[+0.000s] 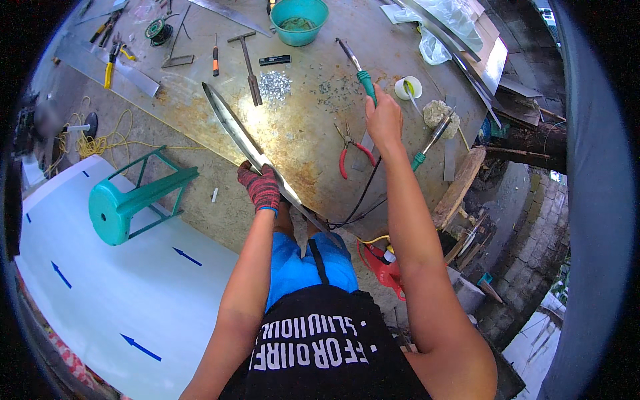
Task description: The user is soldering together components of a metal sign frame using a soldering iron and solder wire on a workbench.
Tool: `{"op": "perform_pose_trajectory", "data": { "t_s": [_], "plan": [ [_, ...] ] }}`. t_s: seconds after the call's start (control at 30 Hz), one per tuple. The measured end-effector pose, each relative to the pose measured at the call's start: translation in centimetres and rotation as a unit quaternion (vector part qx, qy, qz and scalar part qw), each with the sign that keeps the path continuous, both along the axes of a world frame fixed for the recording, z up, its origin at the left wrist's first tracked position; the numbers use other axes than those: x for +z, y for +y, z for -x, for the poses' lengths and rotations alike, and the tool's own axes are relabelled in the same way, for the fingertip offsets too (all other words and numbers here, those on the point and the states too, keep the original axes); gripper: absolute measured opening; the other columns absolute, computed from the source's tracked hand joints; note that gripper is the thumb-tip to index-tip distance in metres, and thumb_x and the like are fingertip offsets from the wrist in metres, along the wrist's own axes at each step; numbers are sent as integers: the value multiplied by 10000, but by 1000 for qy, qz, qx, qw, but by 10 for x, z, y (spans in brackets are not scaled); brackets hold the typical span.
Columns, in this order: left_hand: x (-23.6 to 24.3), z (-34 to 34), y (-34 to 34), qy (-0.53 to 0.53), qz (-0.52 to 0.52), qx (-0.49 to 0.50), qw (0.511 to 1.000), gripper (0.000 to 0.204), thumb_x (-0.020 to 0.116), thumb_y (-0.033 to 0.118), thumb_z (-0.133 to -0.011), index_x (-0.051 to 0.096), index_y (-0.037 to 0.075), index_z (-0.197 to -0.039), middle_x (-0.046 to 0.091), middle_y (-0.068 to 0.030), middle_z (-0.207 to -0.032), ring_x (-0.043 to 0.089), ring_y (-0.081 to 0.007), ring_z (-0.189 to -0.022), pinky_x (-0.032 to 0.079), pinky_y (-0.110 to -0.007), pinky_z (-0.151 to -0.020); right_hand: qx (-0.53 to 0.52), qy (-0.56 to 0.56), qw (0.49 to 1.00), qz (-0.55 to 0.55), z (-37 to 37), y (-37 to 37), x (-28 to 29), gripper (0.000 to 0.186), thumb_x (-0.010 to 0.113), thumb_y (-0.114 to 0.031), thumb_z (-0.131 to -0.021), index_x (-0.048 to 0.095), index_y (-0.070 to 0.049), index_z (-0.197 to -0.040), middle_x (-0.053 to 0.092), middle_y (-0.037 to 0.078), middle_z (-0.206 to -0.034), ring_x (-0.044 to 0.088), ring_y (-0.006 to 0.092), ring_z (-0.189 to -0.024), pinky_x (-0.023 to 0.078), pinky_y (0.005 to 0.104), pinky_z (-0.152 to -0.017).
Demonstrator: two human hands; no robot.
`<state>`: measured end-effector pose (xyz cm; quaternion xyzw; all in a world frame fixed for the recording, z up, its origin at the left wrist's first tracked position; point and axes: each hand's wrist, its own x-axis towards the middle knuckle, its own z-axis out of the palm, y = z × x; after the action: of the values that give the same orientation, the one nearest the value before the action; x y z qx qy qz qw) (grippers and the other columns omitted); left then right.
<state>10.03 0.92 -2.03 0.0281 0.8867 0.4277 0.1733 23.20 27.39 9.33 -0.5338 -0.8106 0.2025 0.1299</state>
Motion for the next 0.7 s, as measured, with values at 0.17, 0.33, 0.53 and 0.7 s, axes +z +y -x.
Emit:
{"op": "perform_pose_trajectory", "data": {
  "t_s": [0.17, 0.33, 0.53, 0.7],
  "plan": [
    [-1, -1, 0, 28, 4, -10, 1000, 531, 695, 121, -809, 447, -33, -1253, 476, -229, -1210, 516, -360, -1107, 402, -418, -1006, 9, -6, 1000, -16, -1, 1, 1, 386, 589, -194, -924, 605, -50, -1282, 668, 232, -1032, 638, 418, -976, 494, 501, -838],
    [1, 0, 0, 19, -1, 1, 1000, 532, 701, 125, -805, 453, -32, -1249, 479, -229, -1204, 523, -364, -1096, 407, -418, -1000, 21, -16, 999, -18, 0, -2, 4, 374, 590, -183, -925, 604, -51, -1274, 660, 221, -1004, 637, 415, -951, 491, 504, -827],
    [10, 0, 4, 5, 1, -7, 1000, 539, 677, 92, -809, 451, -58, -1274, 459, -249, -1229, 525, -371, -1103, 417, -421, -997, 31, -7, 999, -32, -7, -4, 2, 381, 588, -192, -928, 603, -52, -1282, 655, 222, -998, 635, 414, -953, 491, 501, -823],
    [7, 1, 1, 13, -3, -2, 1000, 538, 678, 95, -810, 450, -62, -1272, 463, -255, -1221, 524, -378, -1101, 416, -424, -995, 24, 6, 999, -28, -4, -7, 4, 390, 585, -197, -929, 599, -54, -1292, 656, 225, -986, 639, 415, -940, 492, 504, -819]
  ]
}}
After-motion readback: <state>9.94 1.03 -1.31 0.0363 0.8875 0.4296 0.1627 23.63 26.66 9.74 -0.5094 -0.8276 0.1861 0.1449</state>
